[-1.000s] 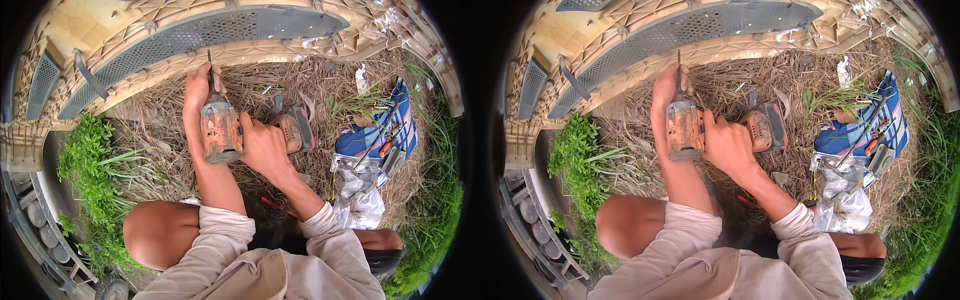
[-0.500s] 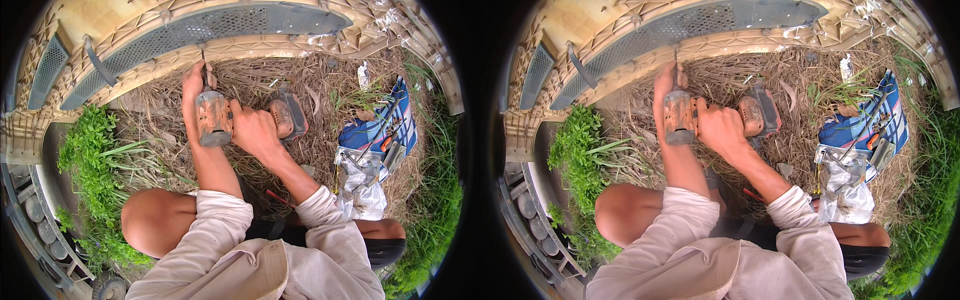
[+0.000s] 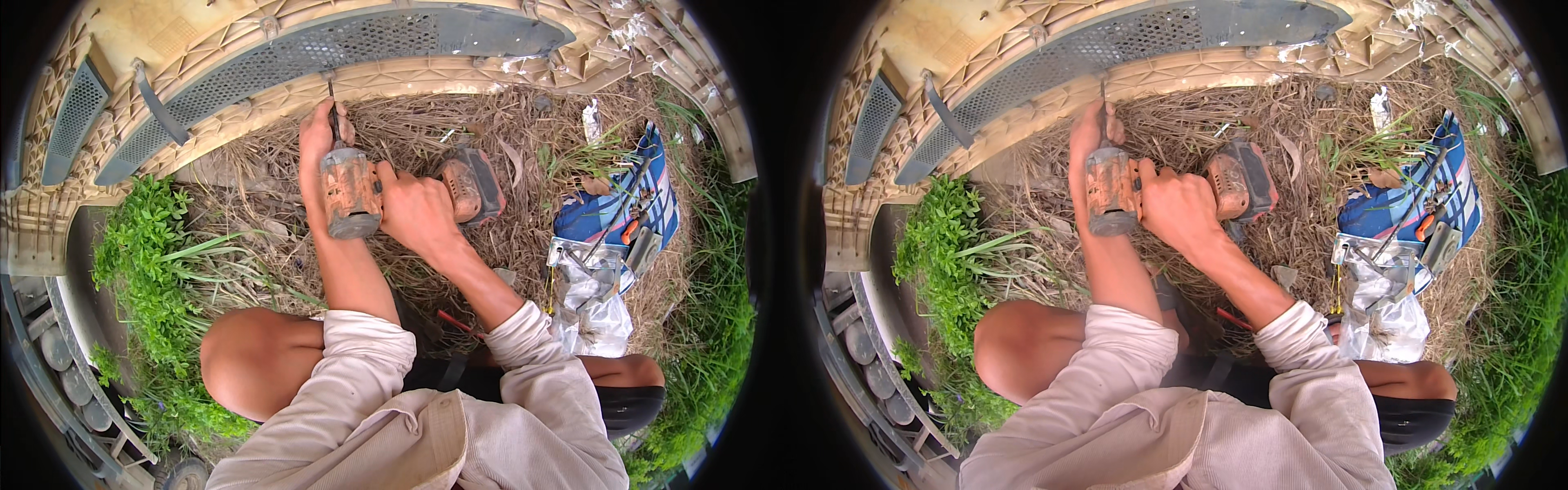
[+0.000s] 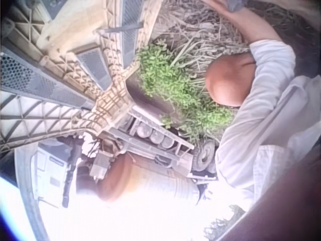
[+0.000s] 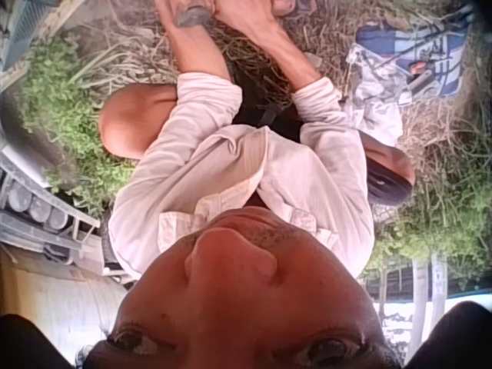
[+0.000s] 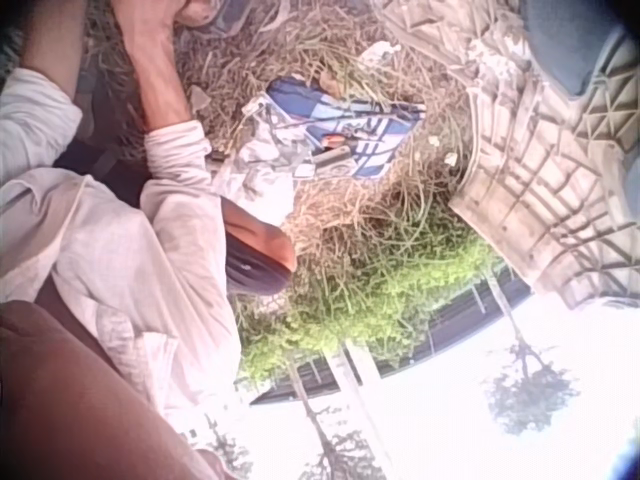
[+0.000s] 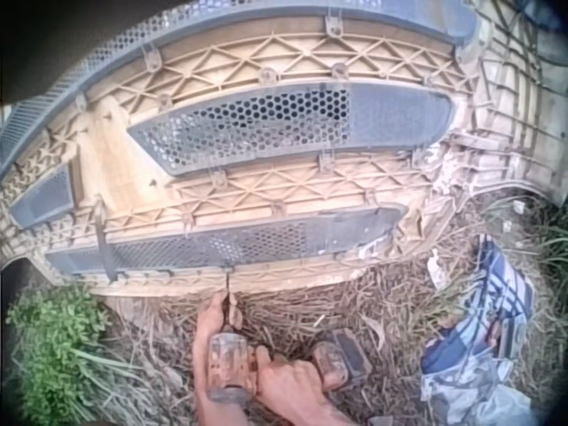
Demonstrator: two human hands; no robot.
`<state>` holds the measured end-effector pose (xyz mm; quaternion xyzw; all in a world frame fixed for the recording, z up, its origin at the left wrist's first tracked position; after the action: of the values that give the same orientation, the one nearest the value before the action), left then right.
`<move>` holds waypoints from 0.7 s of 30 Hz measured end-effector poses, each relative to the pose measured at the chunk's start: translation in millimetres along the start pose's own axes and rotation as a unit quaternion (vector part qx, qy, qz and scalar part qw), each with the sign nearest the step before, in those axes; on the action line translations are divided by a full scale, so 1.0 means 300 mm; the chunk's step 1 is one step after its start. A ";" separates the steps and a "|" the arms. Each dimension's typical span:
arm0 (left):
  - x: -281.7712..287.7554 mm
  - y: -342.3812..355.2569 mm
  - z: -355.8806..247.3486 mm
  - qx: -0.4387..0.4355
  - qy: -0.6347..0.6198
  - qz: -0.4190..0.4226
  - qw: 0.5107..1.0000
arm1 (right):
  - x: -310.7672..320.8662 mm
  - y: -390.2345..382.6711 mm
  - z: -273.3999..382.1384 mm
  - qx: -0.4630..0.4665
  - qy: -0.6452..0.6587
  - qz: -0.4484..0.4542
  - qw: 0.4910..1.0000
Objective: The person uses a power drill and then a manual screwdriver to remove screws from the inner panel of a vehicle door frame while sitting on the ground outdoors.
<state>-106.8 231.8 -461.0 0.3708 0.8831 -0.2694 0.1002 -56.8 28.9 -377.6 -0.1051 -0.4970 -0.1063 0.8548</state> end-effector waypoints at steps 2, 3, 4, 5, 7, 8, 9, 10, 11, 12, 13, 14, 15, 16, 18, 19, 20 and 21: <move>-0.007 0.000 0.000 0.004 -0.006 -0.002 1.000 | -0.006 0.000 -0.005 0.000 -0.003 0.000 1.000; -0.004 -0.002 0.002 0.007 -0.012 -0.005 1.000 | -0.009 0.000 -0.005 0.002 -0.005 -0.001 1.000; 0.001 -0.005 0.002 0.007 -0.012 -0.006 1.000 | -0.011 0.001 -0.002 0.002 -0.004 0.000 1.000; 0.003 -0.005 0.001 0.004 -0.016 0.013 1.000 | -0.012 0.003 0.000 -0.004 -0.008 0.003 1.000; 0.014 -0.012 -0.005 0.001 -0.019 0.033 0.999 | -0.014 0.005 0.004 -0.012 -0.012 0.006 1.000; -0.007 -0.031 -0.021 0.030 0.011 0.023 0.999 | -0.016 0.001 -0.004 -0.010 0.001 0.002 1.000; -0.015 -0.044 -0.042 0.056 0.043 0.011 0.997 | -0.014 0.000 -0.004 -0.006 0.014 -0.001 1.000; -0.018 -0.048 -0.070 0.056 0.041 0.012 0.997 | -0.015 0.005 0.000 -0.007 0.012 0.000 1.000; -0.008 -0.051 -0.093 0.070 0.075 -0.001 0.995 | -0.021 0.012 0.004 -0.009 0.033 -0.009 0.999; 0.000 -0.056 -0.118 0.085 0.111 -0.016 0.990 | -0.027 0.018 0.012 -0.011 0.055 -0.018 0.998; -0.002 -0.062 -0.133 0.100 0.116 -0.013 0.988 | -0.038 0.020 0.013 -0.011 0.058 -0.023 0.998; 0.012 -0.064 -0.143 0.101 0.120 -0.017 0.987 | -0.042 0.023 0.024 -0.010 0.064 -0.023 0.998; 0.023 -0.062 -0.149 0.125 0.105 -0.012 0.987 | -0.045 0.026 0.032 -0.015 0.068 -0.014 0.997; 0.034 -0.061 -0.155 0.148 0.089 -0.008 0.985 | -0.050 0.028 0.038 -0.020 0.073 -0.004 0.997; 0.013 -0.049 -0.162 0.149 0.089 0.006 0.985 | -0.083 0.022 0.031 -0.021 0.043 -0.007 0.999; 0.002 -0.039 -0.156 0.159 0.126 -0.016 0.979 | -0.107 0.014 0.025 -0.029 -0.002 -0.004 1.000; -0.004 -0.041 -0.149 0.171 0.163 -0.040 0.971 | -0.125 0.007 0.025 -0.036 -0.046 0.001 0.998; 0.000 -0.037 -0.129 0.173 0.167 -0.043 0.970 | -0.136 0.002 0.011 -0.037 -0.040 0.001 0.999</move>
<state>-113.8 246.7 -424.3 0.3841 0.8422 -0.3569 -0.1259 -79.0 33.4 -411.7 -0.1414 -0.5266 -0.1190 0.8298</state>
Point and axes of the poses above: each hand's wrist, its own y-axis towards the middle knuckle, its own x-axis out of the back of the hand, z = x × y, the point moved 2 cm from there along y, towards the middle knuckle, and after that the axes turned 8 degrees about z, right-handed, at the moved point
